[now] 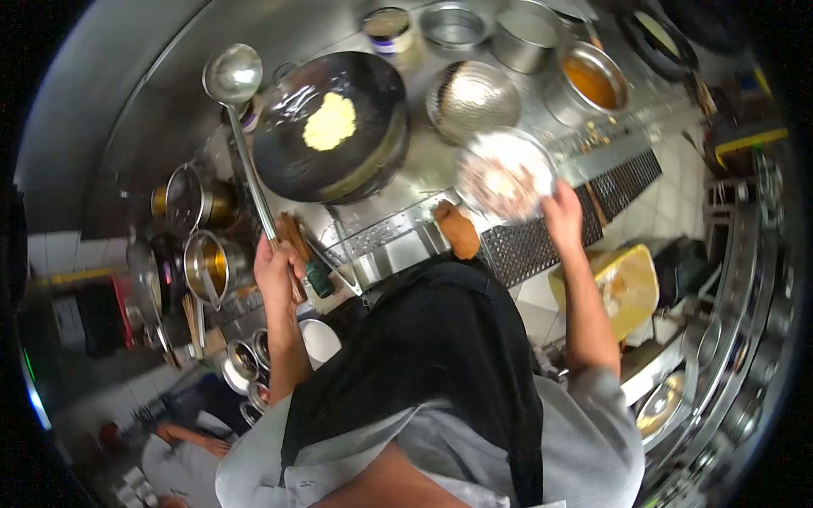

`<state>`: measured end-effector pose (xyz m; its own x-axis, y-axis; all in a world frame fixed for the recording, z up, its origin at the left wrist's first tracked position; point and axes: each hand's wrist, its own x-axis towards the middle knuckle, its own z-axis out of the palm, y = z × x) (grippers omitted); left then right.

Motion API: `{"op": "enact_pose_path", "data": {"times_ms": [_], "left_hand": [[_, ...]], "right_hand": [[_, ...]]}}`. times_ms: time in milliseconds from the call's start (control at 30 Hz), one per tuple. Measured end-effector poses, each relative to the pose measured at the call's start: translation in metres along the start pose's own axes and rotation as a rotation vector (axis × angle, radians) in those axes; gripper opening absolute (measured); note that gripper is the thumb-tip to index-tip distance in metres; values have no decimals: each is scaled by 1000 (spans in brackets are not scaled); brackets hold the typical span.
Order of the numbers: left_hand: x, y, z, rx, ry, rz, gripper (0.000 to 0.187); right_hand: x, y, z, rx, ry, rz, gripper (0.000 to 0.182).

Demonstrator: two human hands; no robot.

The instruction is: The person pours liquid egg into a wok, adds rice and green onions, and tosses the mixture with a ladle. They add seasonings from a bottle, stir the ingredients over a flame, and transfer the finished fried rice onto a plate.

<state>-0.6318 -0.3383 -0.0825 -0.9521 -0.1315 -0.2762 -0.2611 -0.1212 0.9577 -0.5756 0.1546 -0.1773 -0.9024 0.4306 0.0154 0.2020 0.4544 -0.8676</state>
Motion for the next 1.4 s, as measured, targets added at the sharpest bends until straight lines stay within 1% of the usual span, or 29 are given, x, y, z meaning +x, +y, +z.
{"op": "enact_pose_path", "data": {"times_ms": [33, 67, 133, 167, 233, 267, 367, 400, 467, 533, 600, 667, 700, 733, 767, 867, 900, 1000, 1067, 1100, 1133, 1167, 1200, 1233, 1267, 1300, 1333, 1367, 1400], "left_hand": [[-13, -2, -8, 8, 51, -24, 44], [-27, -4, -12, -1, 79, -29, 37], [-51, -15, -24, 72, 144, -57, 29], [-62, -20, -26, 101, 178, -73, 25], [-81, -13, -13, 168, 265, -115, 22], [-89, -14, -12, 171, 298, -159, 28], [-103, -24, -7, 107, 335, -181, 52], [-106, -21, -1, 182, 353, -178, 37], [-112, -22, 3, 262, 409, -188, 49], [-117, -29, 0, 295, 407, -186, 58], [-116, -22, -2, 555, 397, -84, 60], [-112, -4, -9, 903, 295, 27, 67], [-106, -3, -12, 1016, 251, 153, 69], [-97, -2, -15, 1125, 208, 288, 70], [-88, -4, -19, 1155, 148, 325, 72], [-33, -33, -51, 1419, -131, 125, 72], [-19, -39, -62, 1457, -157, 137, 71], [-9, -6, -60, 1403, -172, 161, 66], [-21, 6, -58, 1361, -128, 145, 68], [-20, -7, -61, 1296, -115, 296, 69], [-17, -13, -57, 1276, -109, 256, 70], [0, -35, -64, 1180, -177, 354, 72], [16, -42, -64, 1284, -245, 197, 71], [30, -59, -72, 1357, -317, 335, 69], [56, -76, -89, 1278, -363, 204, 67], [42, -52, -61, 1422, -329, 143, 65], [74, -65, -88, 1539, -405, 296, 64], [86, -59, -89, 1471, -423, 127, 62], [80, -48, -85, 1411, -491, 266, 62]], "right_hand": [[50, -48, 39, 188, -51, -176, 7], [95, -81, 67, 53, -181, -174, 6], [167, -123, 147, 61, -265, -413, 11], [195, -146, 185, -95, -270, -564, 14], [218, -188, 255, -65, -251, -794, 16], [232, -189, 297, -53, -147, -1026, 17], [230, -179, 380, -501, -416, -1007, 23], [224, -178, 392, -674, -516, -972, 25], [225, -183, 410, -694, -525, -938, 26], [241, -194, 415, -593, -424, -757, 25], [252, -217, 389, -555, -365, -723, 22], [257, -231, 350, -444, -205, -747, 18], [267, -224, 338, -276, -40, -803, 14], [269, -222, 316, -234, 39, -733, 13], [268, -214, 287, -223, 88, -703, 14], [218, -179, 176, -111, 248, -585, 20], [192, -155, 140, -76, 280, -495, 22], [86, -64, 24, -133, 392, -127, 19], [-10, -2, -43, 97, 564, 70, 26], [-63, 28, -71, 238, 694, 149, 25], [-118, 101, -101, 174, 846, 258, 21], [-180, 130, -126, 4, 1031, 316, 19], [-239, 153, -145, -170, 1183, 381, 19], [-300, 196, -160, -162, 1366, 482, 22], [-330, 130, -167, -76, 1512, 608, 23], [-377, 146, -178, 19, 1626, 717, 24], [-423, 160, -191, 123, 1721, 822, 25], [-460, 160, -201, 178, 1811, 909, 24], [-492, 165, -204, 356, 1925, 871, 24]]}}
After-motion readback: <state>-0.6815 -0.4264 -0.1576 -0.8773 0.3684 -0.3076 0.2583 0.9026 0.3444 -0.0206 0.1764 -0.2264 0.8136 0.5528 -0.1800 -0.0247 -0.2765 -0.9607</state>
